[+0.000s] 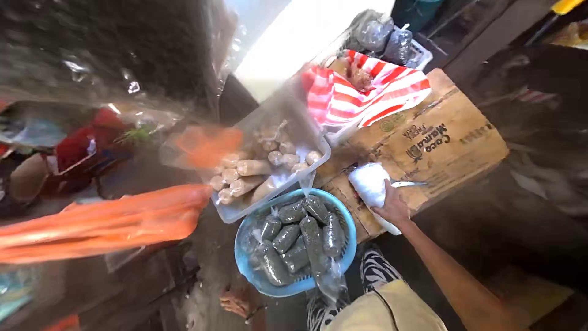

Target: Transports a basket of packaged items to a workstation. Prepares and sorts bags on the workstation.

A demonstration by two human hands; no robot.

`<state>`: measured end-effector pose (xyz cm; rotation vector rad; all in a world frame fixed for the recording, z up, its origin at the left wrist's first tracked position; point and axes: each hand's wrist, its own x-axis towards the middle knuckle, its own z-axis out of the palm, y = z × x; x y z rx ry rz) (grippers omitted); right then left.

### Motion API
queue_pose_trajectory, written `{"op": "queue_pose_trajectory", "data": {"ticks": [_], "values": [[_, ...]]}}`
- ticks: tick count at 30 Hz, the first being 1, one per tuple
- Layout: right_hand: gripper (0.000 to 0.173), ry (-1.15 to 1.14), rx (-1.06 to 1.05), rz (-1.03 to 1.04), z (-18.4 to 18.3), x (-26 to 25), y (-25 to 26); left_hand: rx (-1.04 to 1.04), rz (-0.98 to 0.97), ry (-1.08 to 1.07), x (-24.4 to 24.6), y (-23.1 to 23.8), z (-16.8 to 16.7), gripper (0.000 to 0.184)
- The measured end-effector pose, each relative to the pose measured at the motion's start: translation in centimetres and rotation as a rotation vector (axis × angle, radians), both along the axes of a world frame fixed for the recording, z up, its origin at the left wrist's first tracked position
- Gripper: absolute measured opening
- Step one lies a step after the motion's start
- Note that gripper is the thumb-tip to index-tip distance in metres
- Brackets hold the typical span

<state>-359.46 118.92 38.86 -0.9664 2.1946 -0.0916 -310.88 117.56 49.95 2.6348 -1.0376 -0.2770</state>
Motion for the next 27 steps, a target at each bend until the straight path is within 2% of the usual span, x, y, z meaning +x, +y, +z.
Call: {"op": "queue_pose_trajectory", "data": {"ticks": [4, 6, 7, 8, 9, 11, 12, 14, 16, 18, 20, 23, 24, 27], "values": [[0.135, -0.126, -0.020, -0.002, -0.8, -2.0, -2.8, -0.035, -0.038, 0.013, -3.4, 3.8, 2.3, 0.055], [0.134, -0.264, -0.024, -0.137, 0.1, -2.7, -3.9, -0.040, -0.046, 0.022, -4.0, 5.1, 3.6, 0.056], [0.128, -0.381, -0.044, -0.239, 1.0, -3.0, -4.4, -0.046, -0.044, 0.034, -4.2, 5.7, 4.3, 0.056], [0.116, -0.536, -0.065, -0.359, 2.4, -3.4, -4.8, -0.057, -0.038, 0.047, -4.4, 6.3, 5.0, 0.055], [0.095, -0.677, -0.096, -0.472, 3.9, -3.5, -5.0, -0.073, -0.026, 0.065, -4.4, 7.0, 5.5, 0.055], [0.043, -0.922, -0.193, -0.616, 7.5, -3.0, -5.3, -0.111, 0.007, 0.099, -4.3, 8.3, 6.2, 0.056], [0.035, -1.055, -0.260, -0.653, 8.9, -2.6, -5.4, -0.122, 0.037, 0.112, -4.4, 9.0, 6.5, 0.056], [0.037, -1.228, -0.406, -0.670, 10.0, -1.9, -5.3, -0.117, 0.087, 0.111, -4.9, 10.6, 7.0, 0.055], [0.041, -1.253, -0.503, -0.629, 10.9, -1.2, -5.2, -0.064, 0.086, 0.096, -5.9, 12.0, 7.9, 0.051], [0.044, -1.256, -0.559, -0.625, 11.8, -0.7, -4.7, -0.032, -0.014, 0.076, -7.3, 12.2, 8.8, 0.042], [0.044, -1.215, -0.582, -0.638, 12.6, -0.6, -3.9, -0.064, -0.164, 0.070, -9.2, 10.3, 8.8, 0.029], [0.043, -1.208, -0.604, -0.642, 11.9, -0.7, -3.4, -0.228, -0.446, 0.130, -13.5, 2.9, 7.8, 0.021], [0.042, -1.111, -0.607, -0.553, 11.8, -0.6, -3.5, -0.256, -0.572, 0.192, -15.3, -0.5, 7.7, 0.020], [0.034, -0.605, -0.463, 0.035, 10.6, -0.6, -5.9, -0.244, -0.915, 0.315, -21.2, -11.2, 6.5, 0.020]]}}
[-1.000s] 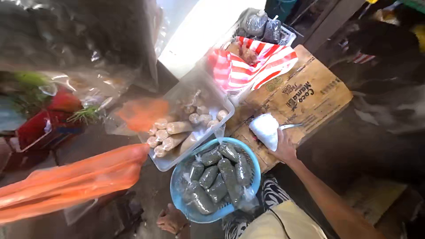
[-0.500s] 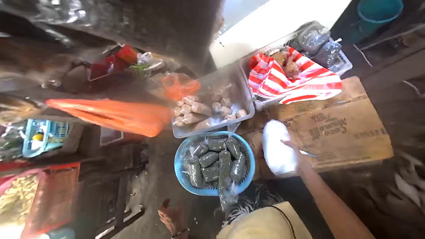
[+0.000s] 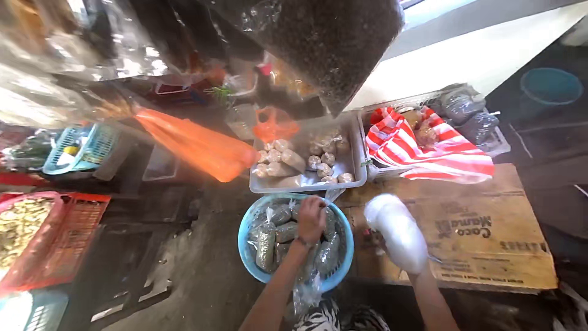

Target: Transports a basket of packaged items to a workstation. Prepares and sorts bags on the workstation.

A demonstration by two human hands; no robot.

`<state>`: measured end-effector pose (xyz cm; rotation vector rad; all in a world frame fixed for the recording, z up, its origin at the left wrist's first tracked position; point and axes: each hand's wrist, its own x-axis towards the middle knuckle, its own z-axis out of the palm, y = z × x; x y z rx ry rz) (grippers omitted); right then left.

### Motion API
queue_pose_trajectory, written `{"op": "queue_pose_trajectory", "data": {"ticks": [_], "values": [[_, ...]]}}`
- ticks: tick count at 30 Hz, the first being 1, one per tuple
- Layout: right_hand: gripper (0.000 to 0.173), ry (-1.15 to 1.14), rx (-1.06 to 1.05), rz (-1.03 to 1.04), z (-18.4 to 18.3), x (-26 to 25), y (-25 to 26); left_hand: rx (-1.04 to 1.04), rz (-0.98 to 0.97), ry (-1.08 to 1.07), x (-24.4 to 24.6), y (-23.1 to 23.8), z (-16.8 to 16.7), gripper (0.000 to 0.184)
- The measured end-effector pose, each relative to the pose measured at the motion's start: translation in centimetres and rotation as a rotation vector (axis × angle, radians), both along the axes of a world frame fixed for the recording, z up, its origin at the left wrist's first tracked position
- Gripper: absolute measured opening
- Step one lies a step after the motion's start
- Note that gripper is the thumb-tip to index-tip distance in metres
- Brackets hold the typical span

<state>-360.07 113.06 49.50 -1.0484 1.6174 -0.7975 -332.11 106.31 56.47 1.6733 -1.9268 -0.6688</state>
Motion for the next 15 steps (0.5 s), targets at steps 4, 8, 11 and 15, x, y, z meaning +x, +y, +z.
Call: {"op": "queue_pose_trajectory", "data": {"ticks": [4, 8, 11, 15], "values": [[0.037, -0.247, 0.192, -0.216, -5.8, 0.1, 1.7, 0.255, -0.265, -0.170, -7.6, -11.0, -3.0, 0.028], [0.044, -0.684, 0.444, -0.659, -7.1, 2.4, 4.7, 0.735, -0.319, -0.407, -11.8, -18.5, -7.1, 0.043], [0.051, -0.767, 0.359, -0.640, -7.8, 2.1, 6.9, 0.848, -0.349, -0.472, -12.2, -19.3, -12.4, 0.049], [0.043, -0.739, 0.344, -0.633, -7.3, 2.7, 6.2, 0.850, -0.301, -0.530, -13.1, -19.3, -13.9, 0.041]]}}
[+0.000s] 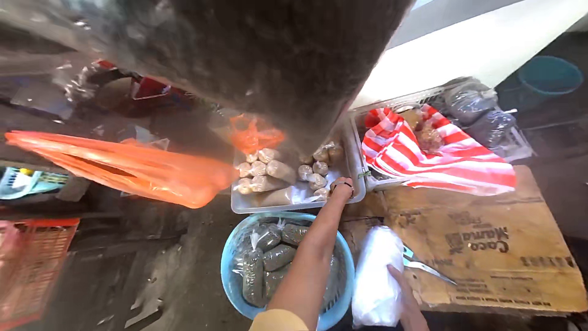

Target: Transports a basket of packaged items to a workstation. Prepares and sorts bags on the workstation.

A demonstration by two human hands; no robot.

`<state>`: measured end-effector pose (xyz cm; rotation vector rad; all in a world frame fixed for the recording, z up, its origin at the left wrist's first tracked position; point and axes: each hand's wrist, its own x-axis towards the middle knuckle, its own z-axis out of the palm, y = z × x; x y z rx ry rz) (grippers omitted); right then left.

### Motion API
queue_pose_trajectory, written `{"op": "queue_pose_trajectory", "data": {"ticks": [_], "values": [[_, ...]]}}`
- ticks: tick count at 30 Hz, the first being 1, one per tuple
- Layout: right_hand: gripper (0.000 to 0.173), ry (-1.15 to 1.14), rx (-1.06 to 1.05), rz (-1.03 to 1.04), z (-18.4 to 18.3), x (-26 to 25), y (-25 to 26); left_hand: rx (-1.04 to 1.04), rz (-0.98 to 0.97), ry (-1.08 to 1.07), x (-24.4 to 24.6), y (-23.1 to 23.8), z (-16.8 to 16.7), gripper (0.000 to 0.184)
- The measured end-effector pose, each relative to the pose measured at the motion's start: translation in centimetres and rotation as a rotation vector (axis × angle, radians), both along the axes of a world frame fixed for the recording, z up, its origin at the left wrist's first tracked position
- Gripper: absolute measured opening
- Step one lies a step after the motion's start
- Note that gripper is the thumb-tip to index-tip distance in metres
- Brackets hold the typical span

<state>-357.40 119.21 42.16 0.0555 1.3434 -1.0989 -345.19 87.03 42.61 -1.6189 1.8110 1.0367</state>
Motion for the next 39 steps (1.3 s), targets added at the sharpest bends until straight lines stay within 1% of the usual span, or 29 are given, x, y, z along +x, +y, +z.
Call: {"op": "queue_pose_trajectory", "data": {"ticks": [3, 5, 6, 8, 10, 11, 12, 13, 14, 15, 16, 18, 19, 20, 21, 22, 23, 24, 25, 26, 27, 29, 30, 31, 33, 34, 36, 37, 39], "values": [[0.051, 0.130, 0.049, 0.088, -0.1, 0.2, -1.0, 0.028, -0.015, -0.066, -0.2, -0.3, 0.2, 0.043], [0.058, 0.137, 0.078, 0.099, -1.0, -0.2, -1.5, 0.007, 0.026, -0.077, -0.3, -0.8, 0.8, 0.041], [0.059, 0.133, 0.082, 0.103, -1.1, -0.4, -1.6, 0.007, 0.081, -0.065, -0.1, -1.3, 1.6, 0.041], [0.052, 0.121, 0.068, 0.106, -0.9, -0.9, -1.3, 0.053, 0.242, -0.001, 0.7, -2.5, 3.6, 0.048], [0.045, 0.118, 0.042, 0.095, -0.5, -1.4, -0.8, 0.112, 0.458, 0.160, 2.7, -3.4, 5.2, 0.052], [0.042, 0.106, 0.017, 0.084, -0.3, -1.6, -0.6, 0.117, 0.541, 0.255, 4.2, -3.7, 5.3, 0.052], [0.040, 0.092, -0.007, 0.074, 0.0, -1.8, -0.4, 0.100, 0.580, 0.337, 5.7, -3.9, 5.8, 0.049], [0.038, 0.072, -0.023, 0.065, 0.3, -2.0, -0.3, 0.058, 0.578, 0.407, 7.2, -3.7, 7.1, 0.044], [0.036, 0.060, -0.015, 0.057, 0.8, -2.1, -0.3, -0.018, 0.541, 0.432, 9.0, -3.5, 8.6, 0.041], [0.035, 0.054, 0.007, 0.050, 1.5, -2.1, -0.3, -0.114, 0.527, 0.412, 10.7, -3.4, 9.7, 0.040], [0.034, 0.057, 0.025, 0.051, 1.9, -2.2, -0.2, -0.186, 0.473, 0.371, 12.2, -3.3, 11.2, 0.039], [0.034, 0.058, 0.014, 0.046, 1.7, -2.4, 0.6, -0.298, 0.300, 0.219, 14.4, -4.1, 13.0, 0.045], [0.033, 0.058, -0.003, 0.046, 1.9, -2.4, 0.9, -0.309, 0.200, 0.131, 14.3, -5.1, 14.8, 0.046], [0.033, 0.061, -0.014, 0.053, 2.1, -2.4, 1.1, -0.228, 0.157, 0.022, 13.2, -6.4, 17.2, 0.049], [0.035, 0.079, -0.003, 0.058, 2.6, -2.3, 1.3, -0.179, 0.116, -0.071, 12.5, -7.4, 18.4, 0.051], [0.041, 0.105, 0.023, 0.081, 3.2, -2.4, 1.5, -0.173, 0.074, -0.134, 12.6, -8.1, 18.0, 0.052], [0.052, 0.130, 0.042, 0.131, 4.2, -2.6, 1.6, -0.244, 0.052, -0.135, 13.6, -8.2, 15.6, 0.051], [0.064, 0.143, 0.026, 0.189, 4.9, -3.0, 1.7, -0.407, 0.043, -0.084, 15.4, -8.0, 11.6, 0.047], [0.073, 0.141, -0.033, 0.242, 5.5, -3.5, 1.9, -0.539, 0.020, -0.057, 17.3, -7.9, 7.4, 0.043], [0.081, 0.134, -0.127, 0.301, 6.2, -4.3, 2.1, -0.579, 0.003, -0.045, 17.9, -7.7, 5.1, 0.040], [0.083, 0.122, -0.253, 0.336, 6.8, -5.0, 2.2, -0.587, -0.003, -0.024, 17.4, -6.8, 4.7, 0.037], [0.076, 0.094, -0.586, 0.414, 8.4, -5.6, 1.7, -0.659, -0.011, 0.145, 15.6, -3.3, 6.6, 0.038], [0.073, 0.085, -0.716, 0.449, 9.7, -5.6, 0.9, -0.704, 0.003, 0.289, 14.3, -1.4, 7.8, 0.039], [0.072, 0.075, -0.799, 0.461, 11.0, -5.5, 0.2, -0.731, 0.019, 0.473, 12.7, 0.7, 9.3, 0.038], [0.073, 0.072, -0.862, 0.466, 13.7, -5.2, -0.6, -0.727, 0.003, 0.815, 9.8, 5.5, 11.9, 0.037], [0.075, 0.110, -0.882, 0.494, 14.9, -5.0, -1.0, -0.703, 0.004, 0.954, 8.6, 7.7, 13.3, 0.036], [0.078, 0.158, -0.917, 0.567, 17.0, -4.1, -2.3, -0.650, 0.024, 1.162, 7.1, 11.0, 15.7, 0.033], [0.077, 0.125, -0.918, 0.569, 17.4, -3.7, -2.5, -0.608, 0.052, 1.252, 6.9, 12.1, 16.6, 0.033], [0.074, 0.008, -0.884, 0.476, 16.3, -3.3, -1.1, -0.472, 0.137, 1.415, 7.0, 13.7, 17.6, 0.035]]}}
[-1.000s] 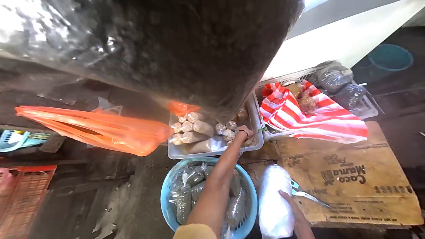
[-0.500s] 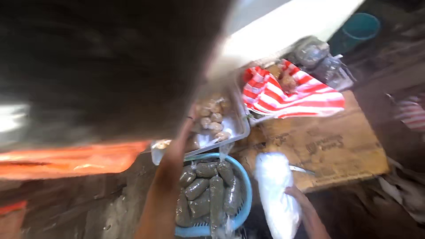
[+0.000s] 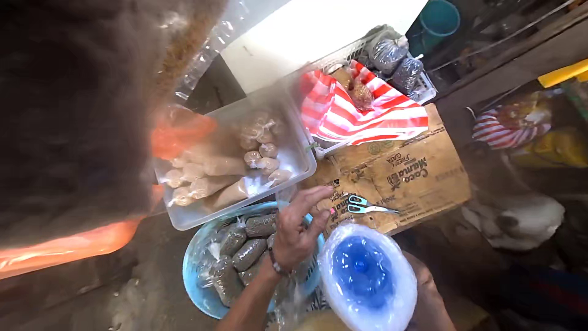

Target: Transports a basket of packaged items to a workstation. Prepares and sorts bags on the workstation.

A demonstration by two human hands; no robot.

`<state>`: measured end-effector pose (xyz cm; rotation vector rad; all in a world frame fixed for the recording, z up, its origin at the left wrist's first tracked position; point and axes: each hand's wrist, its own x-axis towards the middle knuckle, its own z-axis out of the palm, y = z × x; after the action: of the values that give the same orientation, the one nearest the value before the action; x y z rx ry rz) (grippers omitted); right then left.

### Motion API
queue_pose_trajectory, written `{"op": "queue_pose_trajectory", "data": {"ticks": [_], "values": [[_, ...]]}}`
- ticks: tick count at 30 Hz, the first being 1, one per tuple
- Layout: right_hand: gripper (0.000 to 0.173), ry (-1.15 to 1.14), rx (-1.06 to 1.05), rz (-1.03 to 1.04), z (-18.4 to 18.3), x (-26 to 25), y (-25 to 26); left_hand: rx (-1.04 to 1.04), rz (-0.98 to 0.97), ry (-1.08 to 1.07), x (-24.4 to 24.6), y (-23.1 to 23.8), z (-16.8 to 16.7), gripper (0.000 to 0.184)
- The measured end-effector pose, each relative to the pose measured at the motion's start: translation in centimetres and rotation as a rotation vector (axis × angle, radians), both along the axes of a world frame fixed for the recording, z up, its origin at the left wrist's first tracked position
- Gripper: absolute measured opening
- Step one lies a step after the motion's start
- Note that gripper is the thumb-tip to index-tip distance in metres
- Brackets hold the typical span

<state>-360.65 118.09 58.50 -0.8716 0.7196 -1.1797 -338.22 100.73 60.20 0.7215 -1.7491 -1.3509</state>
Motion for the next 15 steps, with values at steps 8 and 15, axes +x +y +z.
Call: {"op": "queue_pose_trajectory", "data": {"ticks": [8, 15], "values": [[0.043, -0.151, 0.505, -0.084, -1.5, 1.9, 3.4, -0.027, 0.177, -0.376, 4.8, 0.6, -5.1, 0.022], [0.033, 0.045, 0.850, -0.562, 5.2, 7.7, -6.2, 0.767, 0.131, -0.593, 2.8, -14.5, -10.5, 0.036]]}}
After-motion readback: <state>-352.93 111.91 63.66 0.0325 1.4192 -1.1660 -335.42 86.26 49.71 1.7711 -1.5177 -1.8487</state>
